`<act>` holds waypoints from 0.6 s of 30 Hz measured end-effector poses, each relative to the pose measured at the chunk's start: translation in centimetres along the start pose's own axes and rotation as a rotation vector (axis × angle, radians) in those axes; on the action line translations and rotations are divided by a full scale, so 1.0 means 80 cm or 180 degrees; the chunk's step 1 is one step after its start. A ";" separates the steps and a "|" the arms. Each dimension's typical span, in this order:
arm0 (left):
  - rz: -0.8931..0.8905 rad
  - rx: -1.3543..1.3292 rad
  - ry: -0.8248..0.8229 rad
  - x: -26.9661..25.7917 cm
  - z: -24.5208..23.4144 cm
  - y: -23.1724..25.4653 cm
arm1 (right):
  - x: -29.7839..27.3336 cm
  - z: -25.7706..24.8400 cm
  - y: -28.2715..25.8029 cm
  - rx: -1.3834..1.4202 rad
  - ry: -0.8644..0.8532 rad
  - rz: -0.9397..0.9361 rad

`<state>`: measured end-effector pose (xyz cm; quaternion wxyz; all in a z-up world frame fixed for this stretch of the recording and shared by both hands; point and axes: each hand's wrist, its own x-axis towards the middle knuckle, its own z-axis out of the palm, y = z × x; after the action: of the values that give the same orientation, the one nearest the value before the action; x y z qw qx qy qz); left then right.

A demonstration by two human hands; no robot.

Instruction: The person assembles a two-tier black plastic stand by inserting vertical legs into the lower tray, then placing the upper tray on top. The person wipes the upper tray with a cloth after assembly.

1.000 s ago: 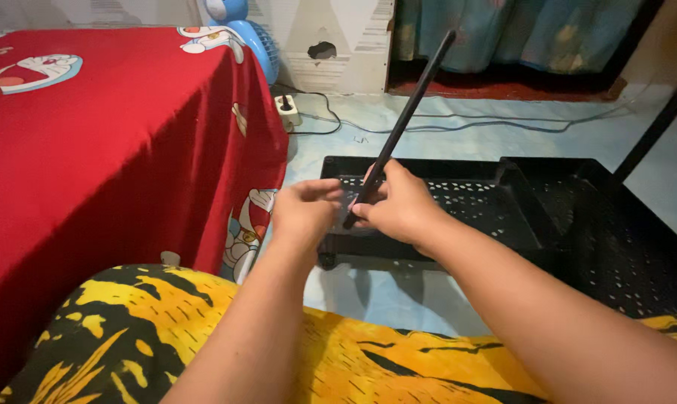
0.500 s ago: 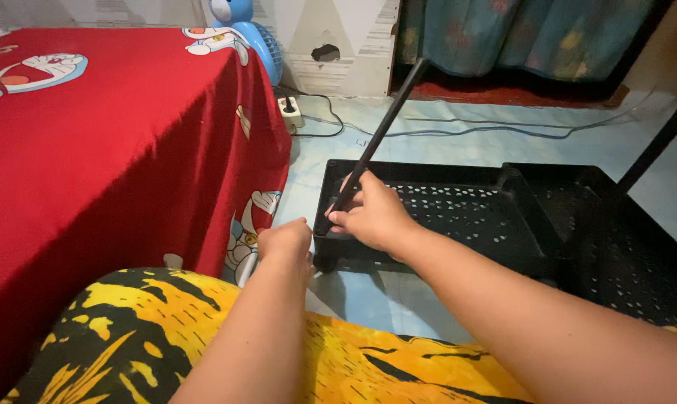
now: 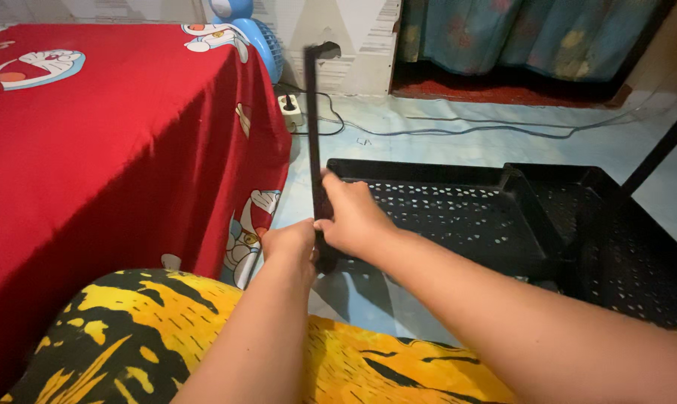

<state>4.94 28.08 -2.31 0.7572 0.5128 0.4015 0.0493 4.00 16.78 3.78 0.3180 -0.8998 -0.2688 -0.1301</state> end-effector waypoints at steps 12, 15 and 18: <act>0.0023 -0.0437 -0.0113 -0.005 0.001 0.001 | -0.013 0.005 -0.013 0.0119 0.0138 0.0337; -0.0080 -0.0829 -0.0306 -0.011 0.002 0.002 | -0.010 0.000 -0.011 0.0057 0.0089 0.0247; -0.0049 -0.0872 -0.0328 -0.024 -0.001 0.006 | -0.006 -0.003 -0.010 0.0263 0.0008 0.0236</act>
<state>3.76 27.41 -0.89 0.8401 0.4034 0.3556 0.0715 3.14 16.95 4.16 0.3599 -0.8951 -0.2401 -0.1081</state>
